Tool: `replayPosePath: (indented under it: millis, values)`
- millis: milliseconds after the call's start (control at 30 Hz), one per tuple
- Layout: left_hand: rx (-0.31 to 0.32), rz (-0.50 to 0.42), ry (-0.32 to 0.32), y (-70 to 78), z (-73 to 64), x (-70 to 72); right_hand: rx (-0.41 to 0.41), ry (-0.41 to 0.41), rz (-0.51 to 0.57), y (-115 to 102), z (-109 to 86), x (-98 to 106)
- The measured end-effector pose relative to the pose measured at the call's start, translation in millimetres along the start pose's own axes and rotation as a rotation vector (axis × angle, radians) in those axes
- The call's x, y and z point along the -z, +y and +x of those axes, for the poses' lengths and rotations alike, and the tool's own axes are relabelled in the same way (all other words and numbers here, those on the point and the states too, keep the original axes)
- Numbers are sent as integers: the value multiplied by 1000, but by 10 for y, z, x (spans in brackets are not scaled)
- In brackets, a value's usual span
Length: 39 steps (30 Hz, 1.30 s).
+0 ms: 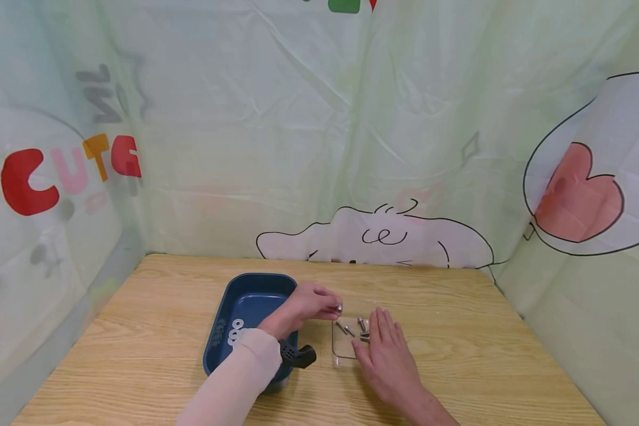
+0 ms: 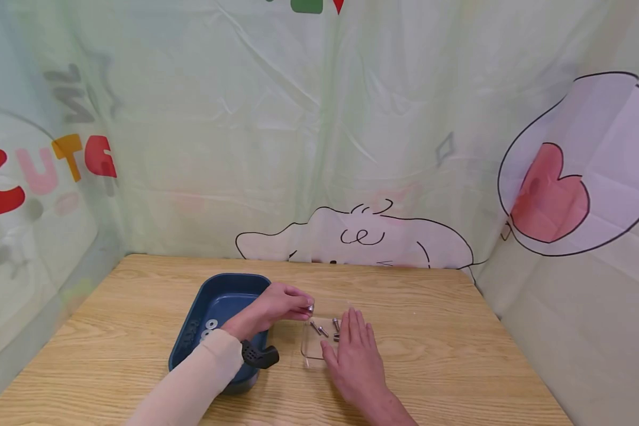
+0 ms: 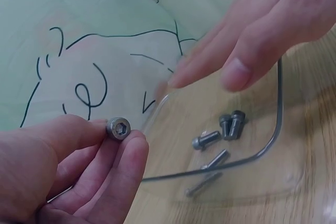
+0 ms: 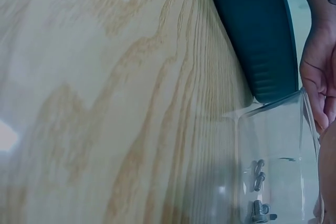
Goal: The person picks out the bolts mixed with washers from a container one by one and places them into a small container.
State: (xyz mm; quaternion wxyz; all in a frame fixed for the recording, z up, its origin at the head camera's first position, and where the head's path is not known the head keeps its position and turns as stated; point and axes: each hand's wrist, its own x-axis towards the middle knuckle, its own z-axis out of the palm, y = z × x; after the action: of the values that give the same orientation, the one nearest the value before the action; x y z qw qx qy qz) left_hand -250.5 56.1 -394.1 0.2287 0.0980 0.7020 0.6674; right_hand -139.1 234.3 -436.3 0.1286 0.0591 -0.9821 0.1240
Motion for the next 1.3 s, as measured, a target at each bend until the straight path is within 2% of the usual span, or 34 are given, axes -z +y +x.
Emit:
replayPosePath:
  millis: [167,467,667,1033,1300]
  values:
    - [-8,-5,-26,7,17,-82,-10,4,-1,20,2,-10]
    - [10,9,-32,-7,61,-231,-32,16,-27,61,-10,-3]
    - [13,64,-26,-30,101,-312,-37,8,-27,80,-15,-31]
    - [12,193,3,15,61,-386,-26,33,-17,91,-11,-55]
    - [10,184,-2,6,51,-429,-34,16,2,89,-6,-58]
